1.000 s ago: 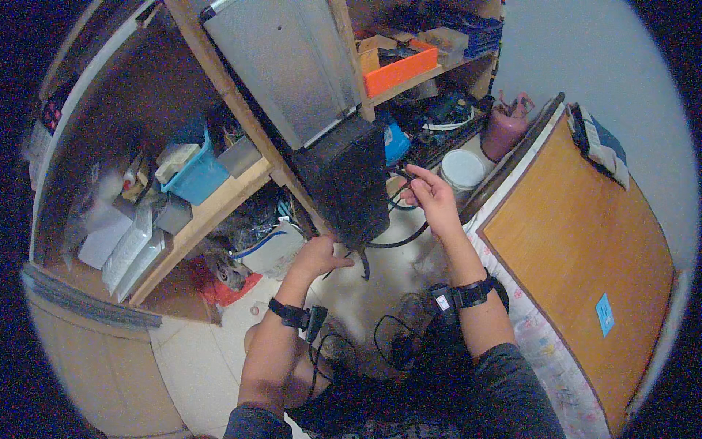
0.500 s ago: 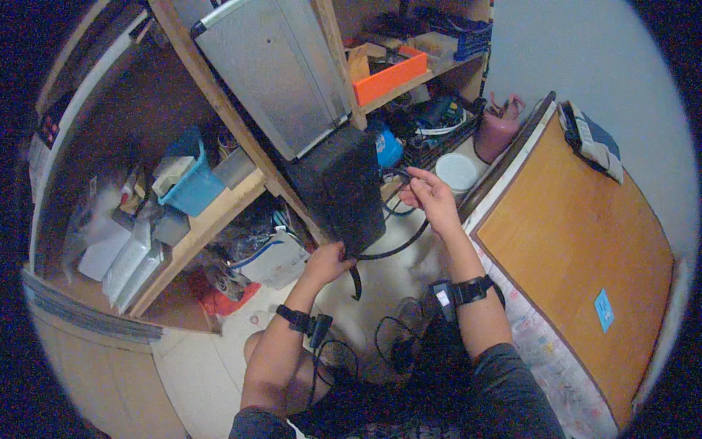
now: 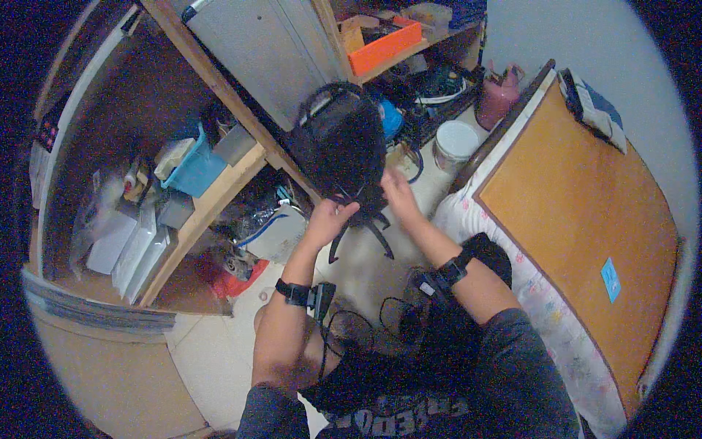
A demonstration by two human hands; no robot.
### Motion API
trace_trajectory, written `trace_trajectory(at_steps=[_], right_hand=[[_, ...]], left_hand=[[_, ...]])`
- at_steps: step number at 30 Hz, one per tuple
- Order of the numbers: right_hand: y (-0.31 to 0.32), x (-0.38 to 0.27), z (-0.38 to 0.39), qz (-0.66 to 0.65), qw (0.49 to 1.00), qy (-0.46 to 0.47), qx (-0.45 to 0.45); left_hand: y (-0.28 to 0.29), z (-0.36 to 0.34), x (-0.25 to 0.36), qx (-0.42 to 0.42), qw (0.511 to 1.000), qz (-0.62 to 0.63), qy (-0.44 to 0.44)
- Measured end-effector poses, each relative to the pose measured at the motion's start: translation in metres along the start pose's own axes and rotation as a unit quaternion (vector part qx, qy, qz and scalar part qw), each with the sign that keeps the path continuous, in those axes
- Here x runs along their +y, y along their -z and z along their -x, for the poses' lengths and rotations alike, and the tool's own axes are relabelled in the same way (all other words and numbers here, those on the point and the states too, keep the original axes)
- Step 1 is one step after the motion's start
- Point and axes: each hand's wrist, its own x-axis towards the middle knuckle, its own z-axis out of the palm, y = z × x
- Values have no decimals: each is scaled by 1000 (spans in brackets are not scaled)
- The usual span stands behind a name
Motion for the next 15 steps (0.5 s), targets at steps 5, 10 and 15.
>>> trace_trajectory(at_steps=[5, 10, 15], right_hand=[[-11, 16, 7, -113, 977, -36, -177], [-13, 27, 3, -74, 961, 44, -264], [-25, 9, 25, -24, 967, 9, -253]], left_hand=[[-3, 1, -8, -6, 993, 96, -70], [9, 9, -8, -29, 991, 106, -77], [28, 21, 2, -95, 988, 118, -16]])
